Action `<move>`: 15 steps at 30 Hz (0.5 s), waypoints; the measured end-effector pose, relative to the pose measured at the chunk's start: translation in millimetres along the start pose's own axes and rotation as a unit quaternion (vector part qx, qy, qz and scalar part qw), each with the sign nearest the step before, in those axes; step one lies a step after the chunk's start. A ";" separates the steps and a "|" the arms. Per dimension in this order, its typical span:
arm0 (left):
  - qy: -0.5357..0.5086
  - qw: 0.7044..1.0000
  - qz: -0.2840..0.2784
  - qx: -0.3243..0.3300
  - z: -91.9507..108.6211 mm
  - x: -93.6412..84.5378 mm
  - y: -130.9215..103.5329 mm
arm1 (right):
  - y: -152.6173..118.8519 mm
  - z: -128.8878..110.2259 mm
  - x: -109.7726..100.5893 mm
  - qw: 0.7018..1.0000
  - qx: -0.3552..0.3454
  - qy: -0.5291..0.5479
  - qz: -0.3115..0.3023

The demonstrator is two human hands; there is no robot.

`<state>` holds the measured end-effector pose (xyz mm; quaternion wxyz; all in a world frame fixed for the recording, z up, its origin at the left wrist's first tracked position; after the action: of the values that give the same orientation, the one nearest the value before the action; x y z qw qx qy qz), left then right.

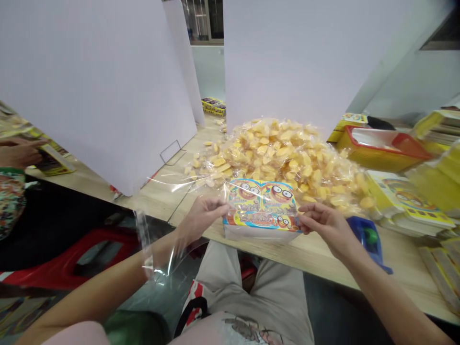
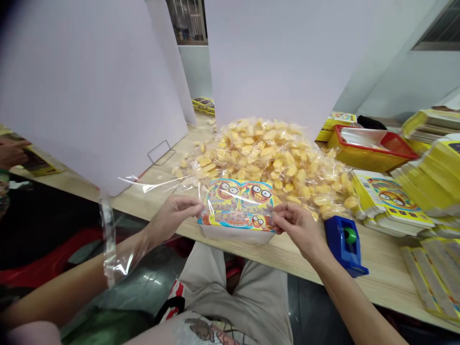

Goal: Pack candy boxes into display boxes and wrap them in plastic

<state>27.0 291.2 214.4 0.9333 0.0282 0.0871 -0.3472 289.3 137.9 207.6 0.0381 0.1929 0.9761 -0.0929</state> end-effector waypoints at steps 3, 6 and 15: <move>-0.023 0.999 0.013 -0.025 -2.6 5.0 -3.0 | -3.2 3.7 -3.0 1.000 0.004 0.003 0.010; -0.015 1.000 -0.012 -0.021 0.0 10.6 -4.1 | -4.7 1.6 -1.2 1.000 -0.010 0.000 0.003; -0.009 1.000 0.020 0.013 -14.3 -2.3 2.4 | -1.3 -1.7 -8.5 0.994 -0.058 -0.082 0.047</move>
<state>24.8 296.1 200.8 0.9405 0.0393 0.0740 -0.3294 296.6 133.9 210.4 0.1335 0.2278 0.9632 -0.0498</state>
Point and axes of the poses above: each hand's wrist, its own y-axis towards the middle knuckle, its own x-axis out of the palm, z = x × y, the point moved 7 cm from there along y, towards the middle knuckle
